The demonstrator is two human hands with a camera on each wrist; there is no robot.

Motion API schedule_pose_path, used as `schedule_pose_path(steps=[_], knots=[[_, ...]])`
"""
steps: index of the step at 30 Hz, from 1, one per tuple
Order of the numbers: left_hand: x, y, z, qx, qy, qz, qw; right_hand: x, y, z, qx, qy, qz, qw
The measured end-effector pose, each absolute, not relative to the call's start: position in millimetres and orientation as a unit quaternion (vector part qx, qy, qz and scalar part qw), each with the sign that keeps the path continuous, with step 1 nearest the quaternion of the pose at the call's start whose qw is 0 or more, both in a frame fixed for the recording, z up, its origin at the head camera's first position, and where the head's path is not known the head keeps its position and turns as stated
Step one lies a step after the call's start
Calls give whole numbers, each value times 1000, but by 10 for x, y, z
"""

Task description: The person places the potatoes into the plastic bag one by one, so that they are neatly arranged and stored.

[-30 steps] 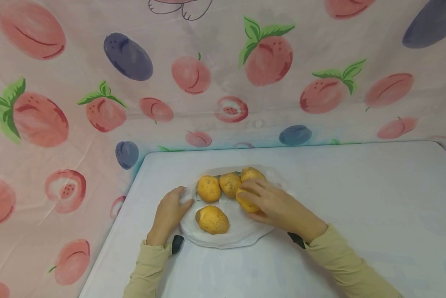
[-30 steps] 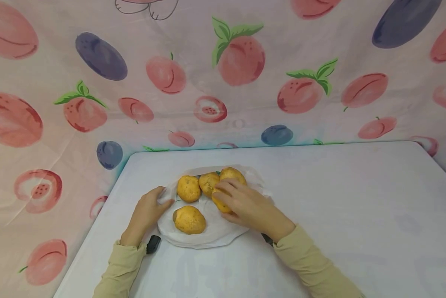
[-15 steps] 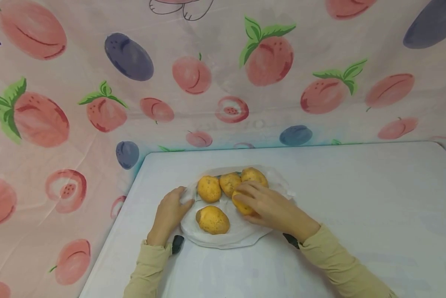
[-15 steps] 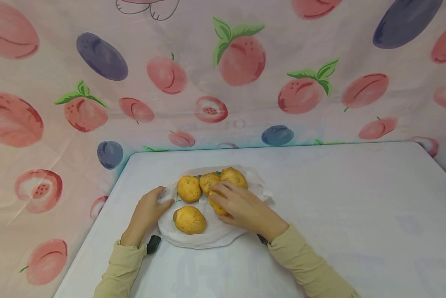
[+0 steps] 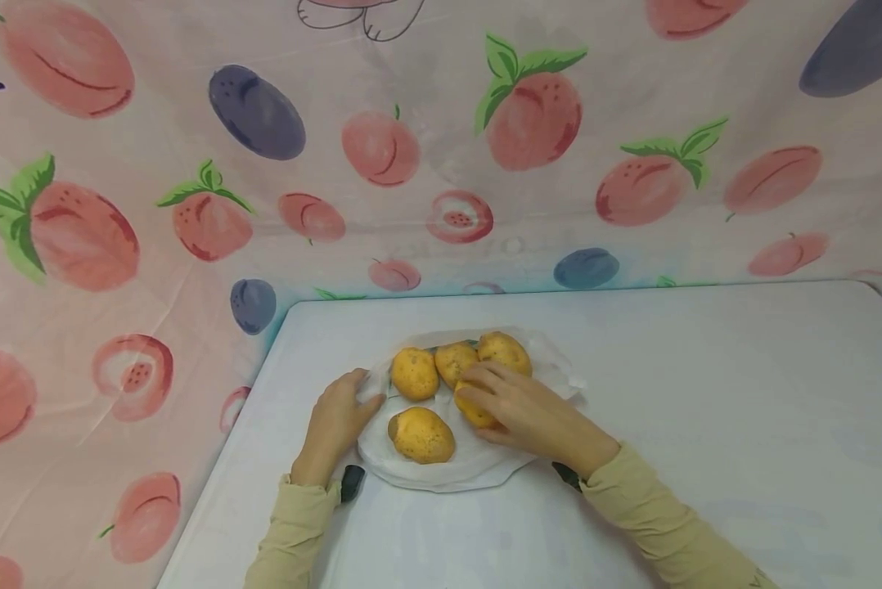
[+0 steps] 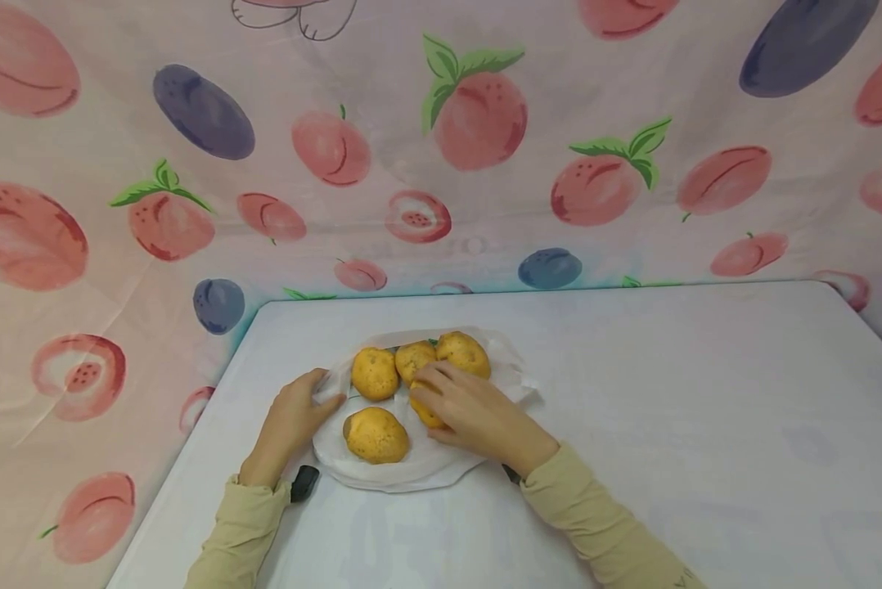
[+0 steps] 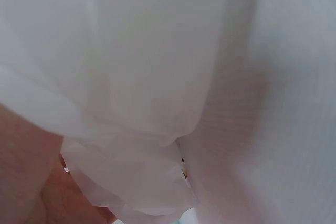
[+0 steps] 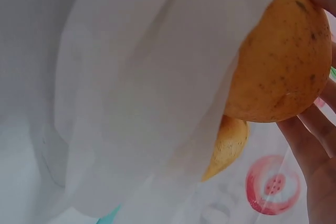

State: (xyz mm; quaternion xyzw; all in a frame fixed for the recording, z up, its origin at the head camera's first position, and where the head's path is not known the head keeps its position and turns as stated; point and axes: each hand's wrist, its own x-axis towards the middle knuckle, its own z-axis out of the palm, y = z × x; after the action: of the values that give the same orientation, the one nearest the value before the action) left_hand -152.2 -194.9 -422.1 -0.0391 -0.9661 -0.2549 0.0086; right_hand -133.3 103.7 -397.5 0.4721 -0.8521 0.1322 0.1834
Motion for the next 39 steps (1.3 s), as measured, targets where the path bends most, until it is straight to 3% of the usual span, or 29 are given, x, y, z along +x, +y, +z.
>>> schedule_pose_path(steps=[39], knots=[[-1531,-1948,-4232,-43,-968,-247,12,-1283,934,-4064,484,-851,110,172]])
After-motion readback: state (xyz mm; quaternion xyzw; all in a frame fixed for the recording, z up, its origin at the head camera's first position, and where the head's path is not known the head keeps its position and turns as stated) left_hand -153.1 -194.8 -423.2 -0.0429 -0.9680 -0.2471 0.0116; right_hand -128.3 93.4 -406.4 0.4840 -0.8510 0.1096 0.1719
